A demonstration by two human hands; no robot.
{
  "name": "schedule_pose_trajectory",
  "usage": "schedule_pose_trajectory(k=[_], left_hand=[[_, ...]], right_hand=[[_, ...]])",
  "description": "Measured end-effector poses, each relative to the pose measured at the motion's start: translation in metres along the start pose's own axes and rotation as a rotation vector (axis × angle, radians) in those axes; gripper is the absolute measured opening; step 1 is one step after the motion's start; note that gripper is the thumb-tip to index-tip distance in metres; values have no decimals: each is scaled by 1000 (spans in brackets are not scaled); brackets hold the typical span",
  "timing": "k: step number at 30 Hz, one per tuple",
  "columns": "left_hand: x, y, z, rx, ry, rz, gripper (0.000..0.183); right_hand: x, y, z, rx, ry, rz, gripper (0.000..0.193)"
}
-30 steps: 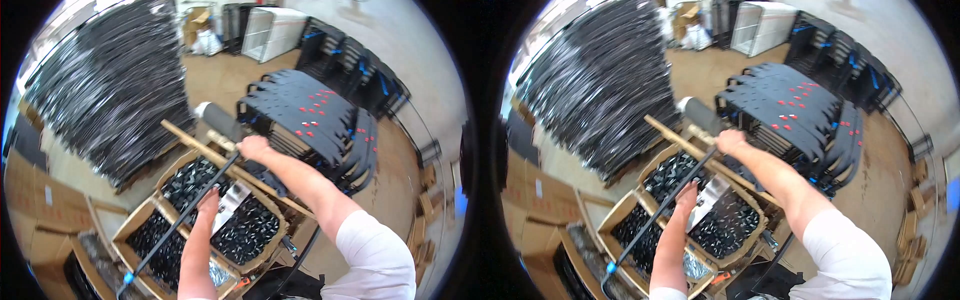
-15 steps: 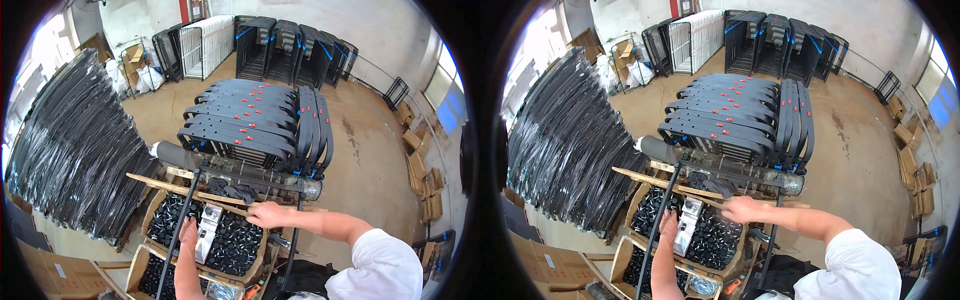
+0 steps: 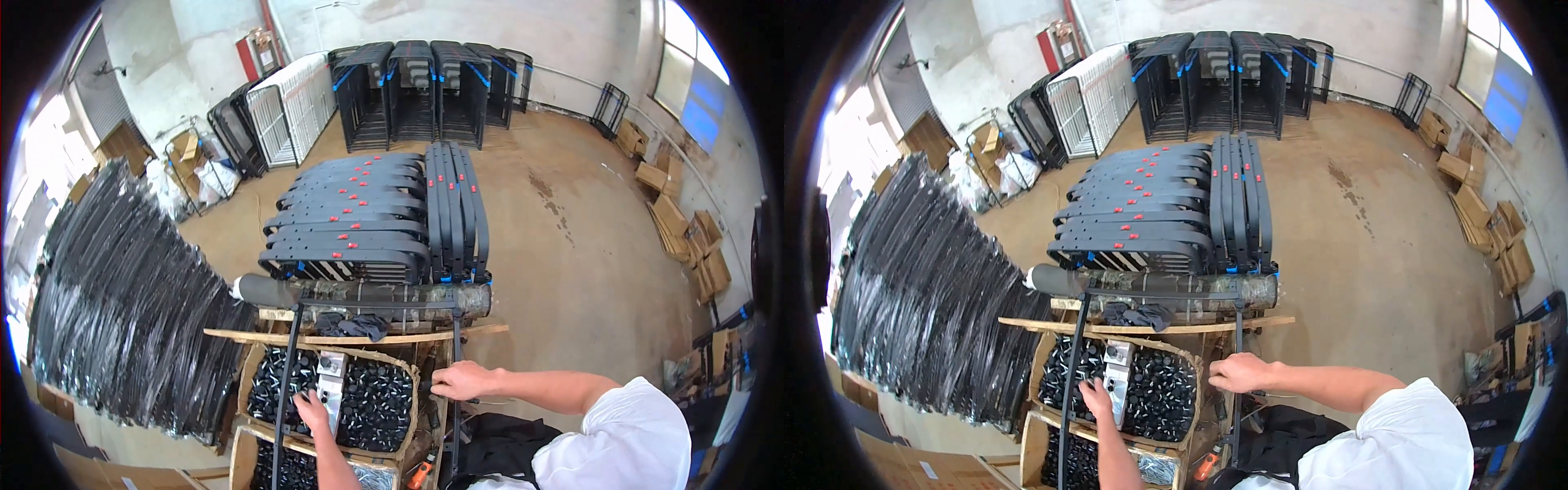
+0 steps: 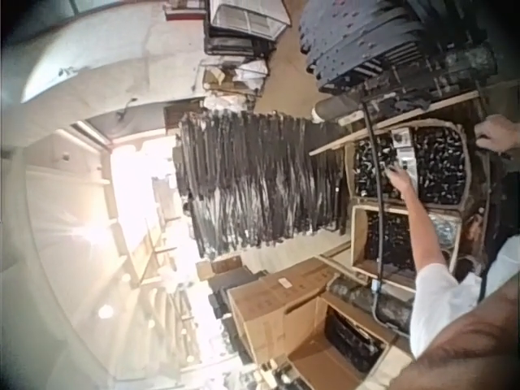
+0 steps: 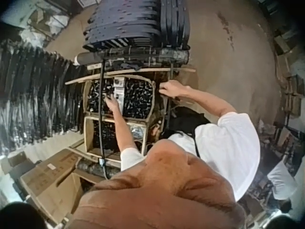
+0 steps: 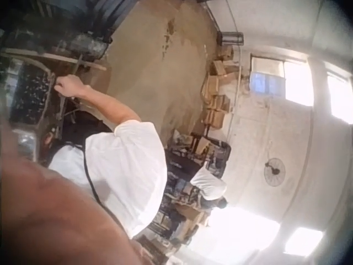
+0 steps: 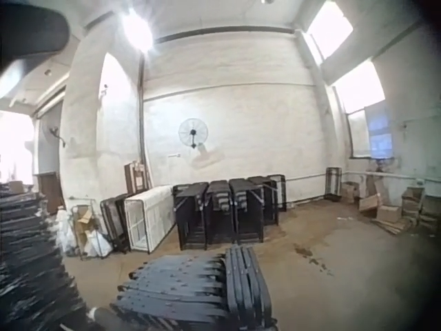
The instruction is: Assemble components and wire attachments onto a metal frame using power tools and small parts.
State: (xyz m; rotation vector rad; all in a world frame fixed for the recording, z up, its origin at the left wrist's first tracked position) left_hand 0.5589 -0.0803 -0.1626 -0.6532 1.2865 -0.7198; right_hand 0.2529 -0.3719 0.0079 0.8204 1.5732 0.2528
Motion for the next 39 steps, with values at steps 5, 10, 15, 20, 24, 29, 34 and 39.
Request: schedule_pose_trajectory(k=[5, 10, 15, 20, 24, 29, 34, 39], left_hand=[[-38, -49, -95, -406, 232, -592, 20], [-62, -141, -203, -514, 559, -714, 11], [-55, -161, -274, -683, 601, -865, 11], [-82, -192, -324, -617, 477, -725, 45], [-114, -186, -351, -498, 239, -572, 15], [-147, -149, -360, -186, 60, -25, 35], [-169, -165, -389, -368, 45, 129, 40], [-177, -177, -406, -332, 160, 77, 40]], right_hand=[[19, 16, -9, -204, -62, 216, 30], [21, 50, -21, -524, 30, 374, 60], [36, 32, -34, -695, 96, 391, 43], [38, -10, -45, -487, 75, 582, 38], [51, -34, -44, -358, 81, 557, 42], [43, -63, -33, -306, 49, 553, 45], [56, -80, -29, -175, 114, 802, 36], [58, -83, -54, -75, 223, 900, 34]])
Point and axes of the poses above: each hand's wrist, its own z-axis towards the middle knuckle, its own x-axis out of the palm, y = z × x, the point moved 5 cm from there along z, towards the middle knuckle, and after that the axes turned 11 degrees about -y, right-handed, at the moved point
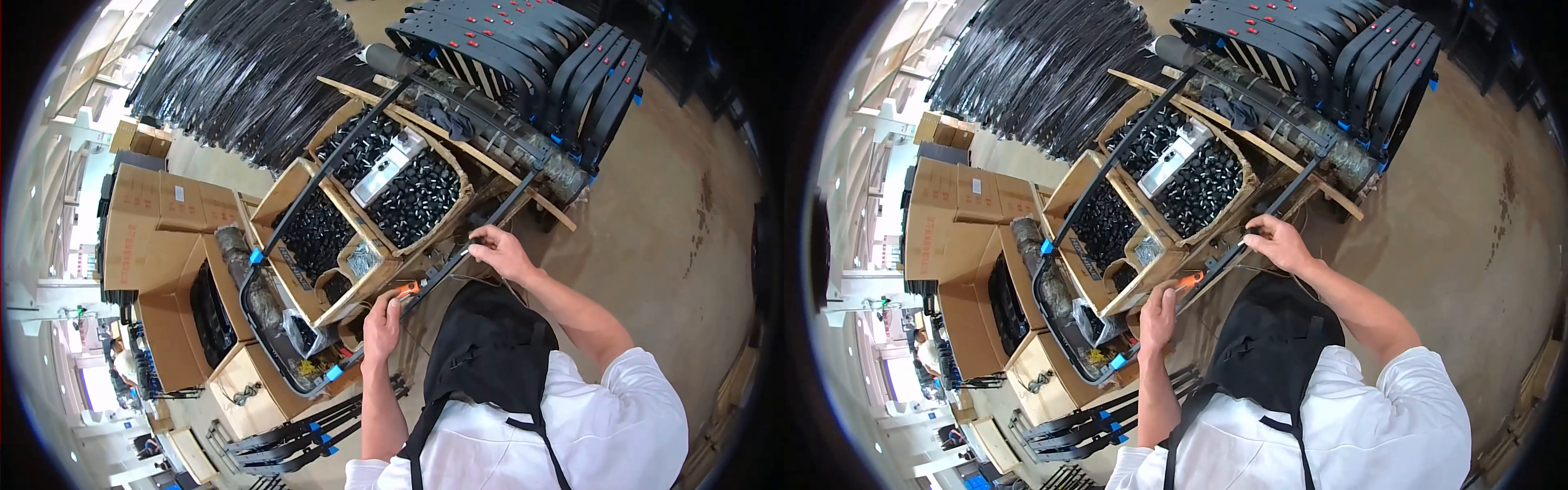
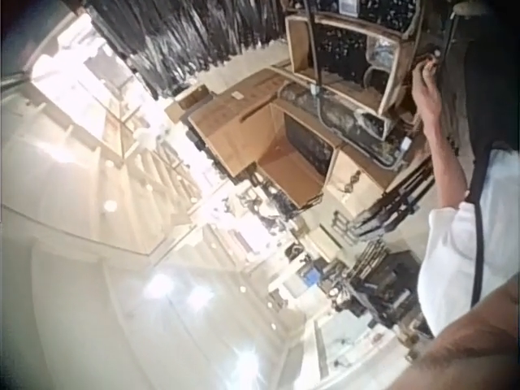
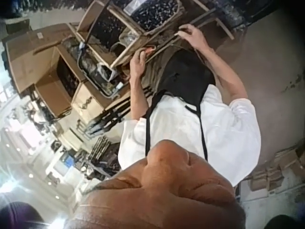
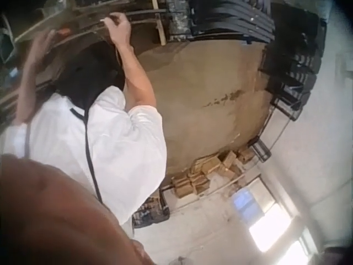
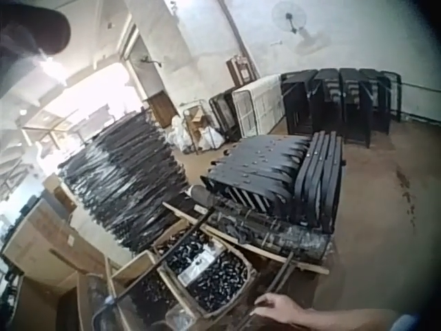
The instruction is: Assemble components and wire attachments onto a metal frame using power tools and small parts.
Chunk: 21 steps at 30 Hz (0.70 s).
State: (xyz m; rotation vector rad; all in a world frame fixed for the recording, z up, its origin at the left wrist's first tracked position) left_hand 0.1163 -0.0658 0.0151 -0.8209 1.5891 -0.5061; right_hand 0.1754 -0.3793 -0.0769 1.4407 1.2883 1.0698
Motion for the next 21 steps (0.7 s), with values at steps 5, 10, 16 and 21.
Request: schedule_pose_trajectory(k=[5, 10, 16, 21], left_hand=[[19, 18, -3, 343, -97, -9, 36], [31, 22, 5, 388, -71, -56, 39], [36, 28, 11, 574, -188, -106, 44], [48, 31, 13, 350, 27, -270, 36]], right_hand=[[-1, 6, -47, 33, -24, -97, 37], [6, -6, -82, 47, -85, -134, 37], [21, 7, -118, 33, -138, -245, 37], [22, 25, -140, -73, -208, -408, 35]])
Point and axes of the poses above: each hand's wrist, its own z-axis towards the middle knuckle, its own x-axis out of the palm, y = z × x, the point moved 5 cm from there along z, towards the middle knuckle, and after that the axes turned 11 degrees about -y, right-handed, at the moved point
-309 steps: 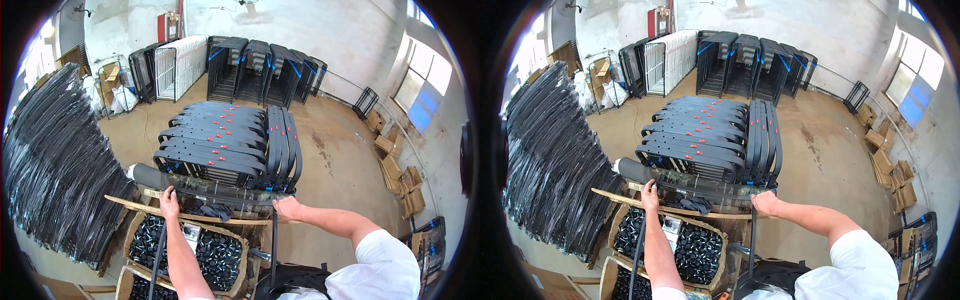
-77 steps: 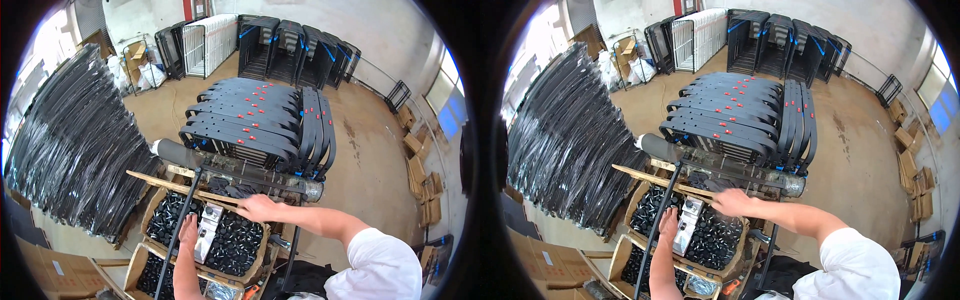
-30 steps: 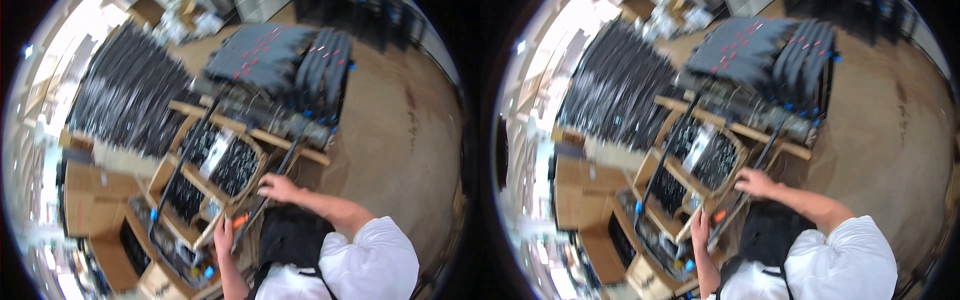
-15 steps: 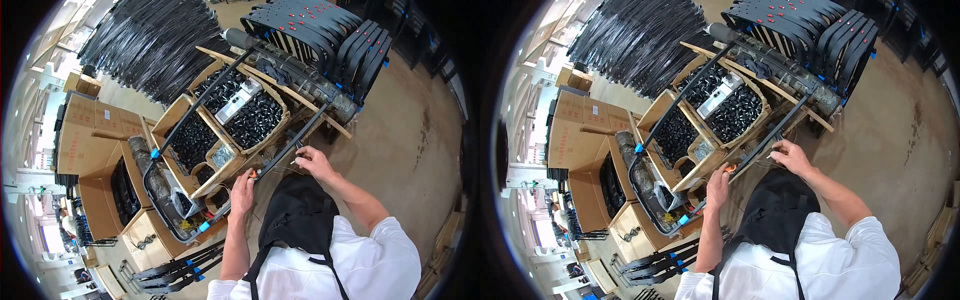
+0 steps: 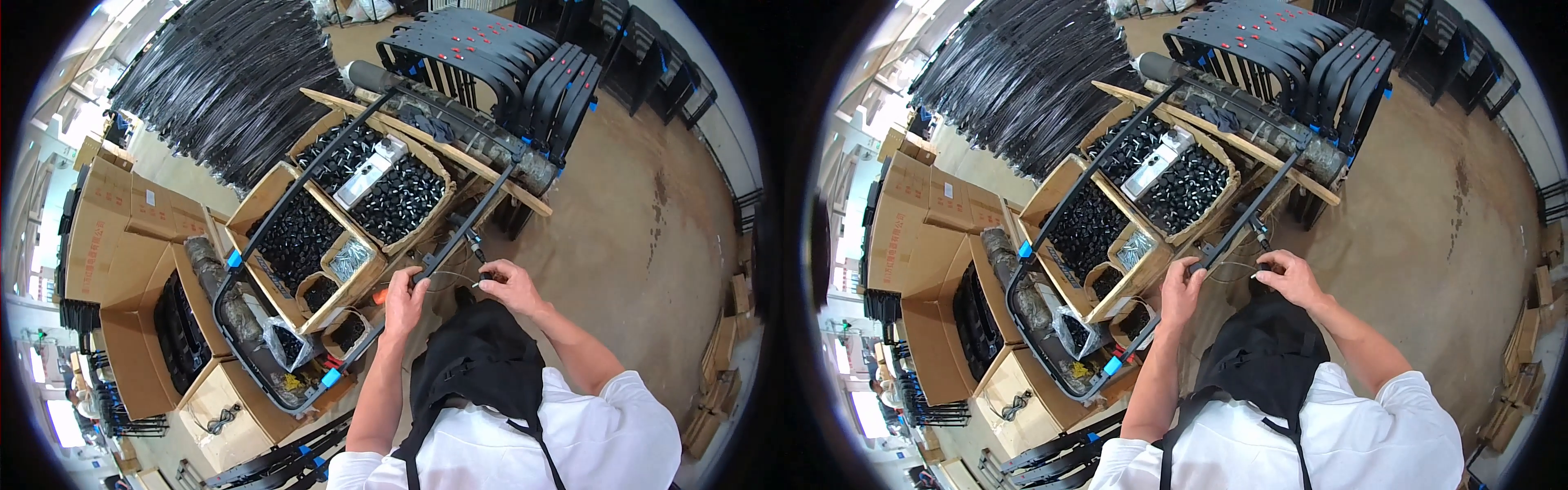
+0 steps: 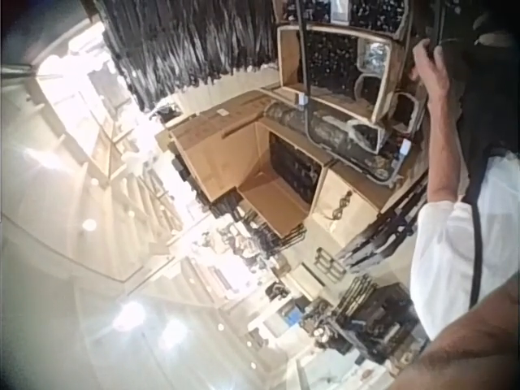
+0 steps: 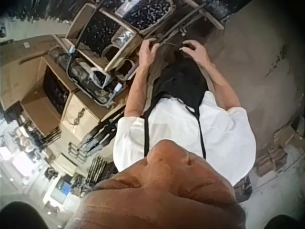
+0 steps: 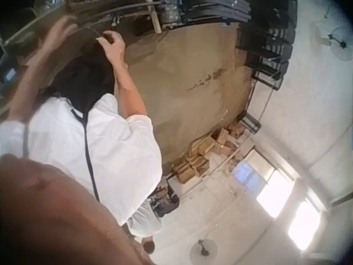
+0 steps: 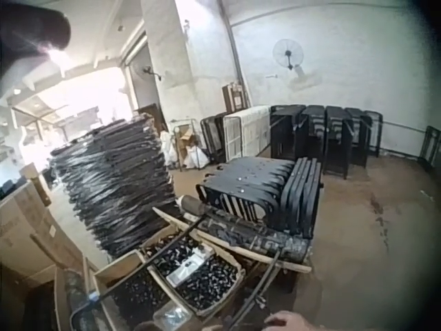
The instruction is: Assemble components and wire attachments onto a metal frame using power tools and small parts.
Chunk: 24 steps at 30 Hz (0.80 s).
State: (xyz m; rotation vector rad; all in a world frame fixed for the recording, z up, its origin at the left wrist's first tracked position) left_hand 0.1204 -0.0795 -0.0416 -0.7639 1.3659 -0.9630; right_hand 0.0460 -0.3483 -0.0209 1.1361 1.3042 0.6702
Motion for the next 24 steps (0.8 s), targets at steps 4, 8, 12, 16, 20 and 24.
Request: schedule_pose_trajectory(k=[4, 8, 12, 16, 20, 24], left_hand=[[0, -5, 4, 178, -74, 14, 31], [6, -5, 2, 207, -65, 2, 27], [3, 23, 6, -186, -107, -341, 21], [-5, 4, 8, -21, 11, -121, 22], [-15, -6, 9, 99, -26, -79, 22], [-15, -20, 6, -21, -17, 178, 23]], right_hand=[[0, -1, 2, -43, -27, -20, 37], [3, 21, 28, -19, 3, -42, 37], [25, 41, 84, -120, 93, -10, 37], [66, 84, 157, -232, 226, -46, 37], [133, 126, 238, -432, 374, -99, 37], [210, 165, 317, -627, 436, -168, 32]])
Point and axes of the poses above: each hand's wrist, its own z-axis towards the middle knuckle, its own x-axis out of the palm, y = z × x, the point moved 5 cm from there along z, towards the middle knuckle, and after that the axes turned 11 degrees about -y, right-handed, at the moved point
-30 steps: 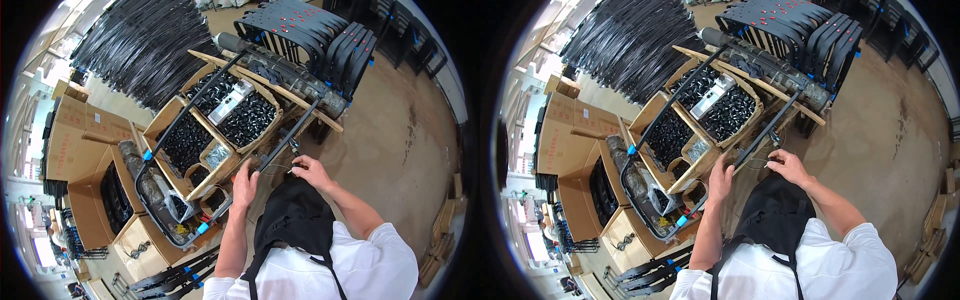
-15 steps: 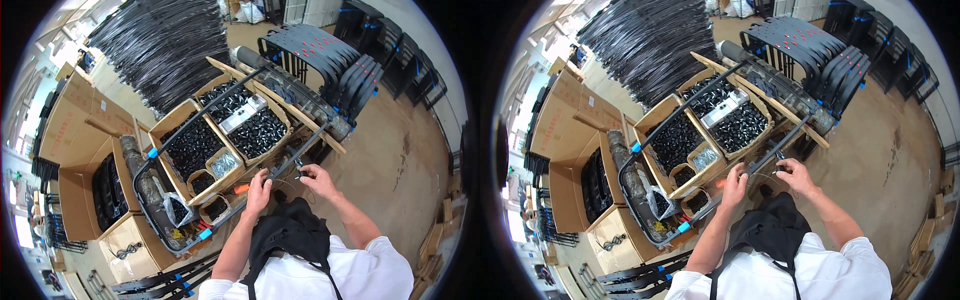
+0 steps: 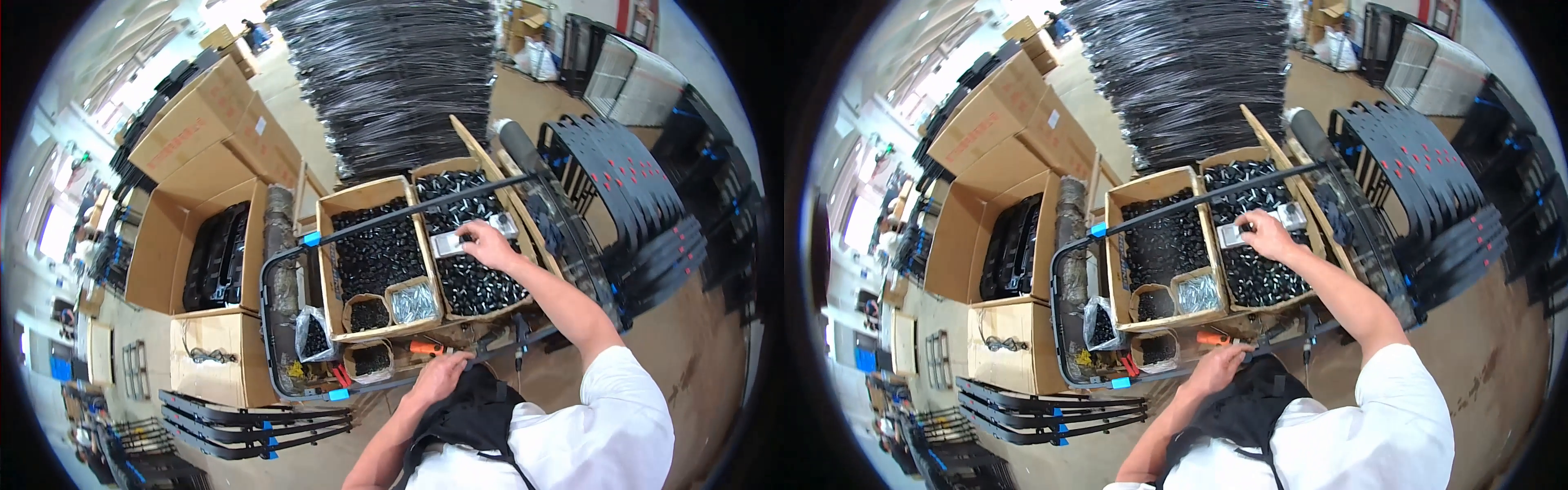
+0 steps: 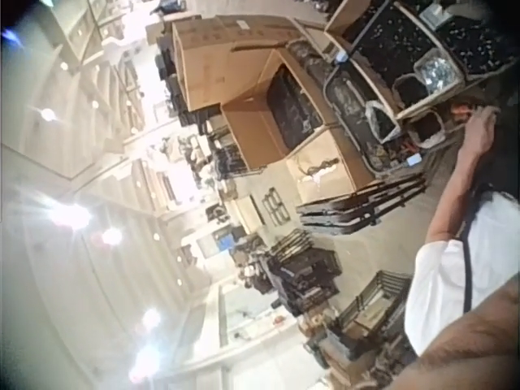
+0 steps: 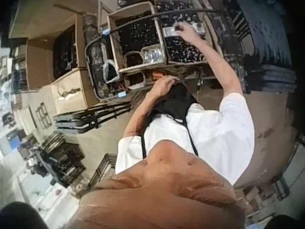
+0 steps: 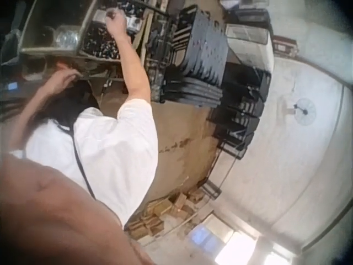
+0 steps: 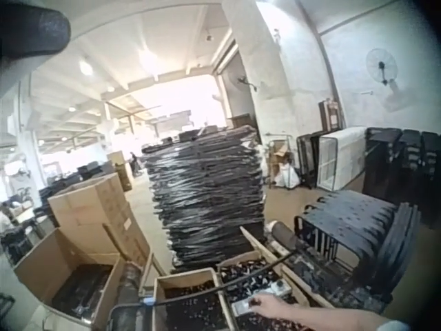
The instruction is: Assemble components and wire attachments onto a metal frame using power tools and small parts.
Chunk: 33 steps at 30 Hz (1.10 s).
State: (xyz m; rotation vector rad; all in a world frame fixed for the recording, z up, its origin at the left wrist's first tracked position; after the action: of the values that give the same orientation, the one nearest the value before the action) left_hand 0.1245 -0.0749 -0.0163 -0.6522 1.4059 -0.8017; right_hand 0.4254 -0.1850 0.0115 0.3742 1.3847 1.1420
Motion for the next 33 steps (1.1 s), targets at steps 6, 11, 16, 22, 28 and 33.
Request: schedule_pose_trajectory(k=[6, 11, 16, 22, 28, 33], left_hand=[[3, -4, -7, -538, 82, -199, 26], [16, -2, -4, -400, -21, -128, 25], [15, -1, -10, -408, -86, -47, 25], [8, 9, -16, -609, -102, -217, 42], [7, 10, -17, -662, -111, -298, 40], [17, 7, -19, -710, -117, -301, 40]], right_hand=[[56, -1, 129, -82, 106, -91, 32], [86, -15, 178, -192, 192, -128, 35], [106, -10, 193, -255, 342, -211, 37], [114, 6, 203, -386, 465, -331, 42], [123, 14, 209, -418, 514, -409, 43], [124, 18, 213, -509, 419, -527, 26]])
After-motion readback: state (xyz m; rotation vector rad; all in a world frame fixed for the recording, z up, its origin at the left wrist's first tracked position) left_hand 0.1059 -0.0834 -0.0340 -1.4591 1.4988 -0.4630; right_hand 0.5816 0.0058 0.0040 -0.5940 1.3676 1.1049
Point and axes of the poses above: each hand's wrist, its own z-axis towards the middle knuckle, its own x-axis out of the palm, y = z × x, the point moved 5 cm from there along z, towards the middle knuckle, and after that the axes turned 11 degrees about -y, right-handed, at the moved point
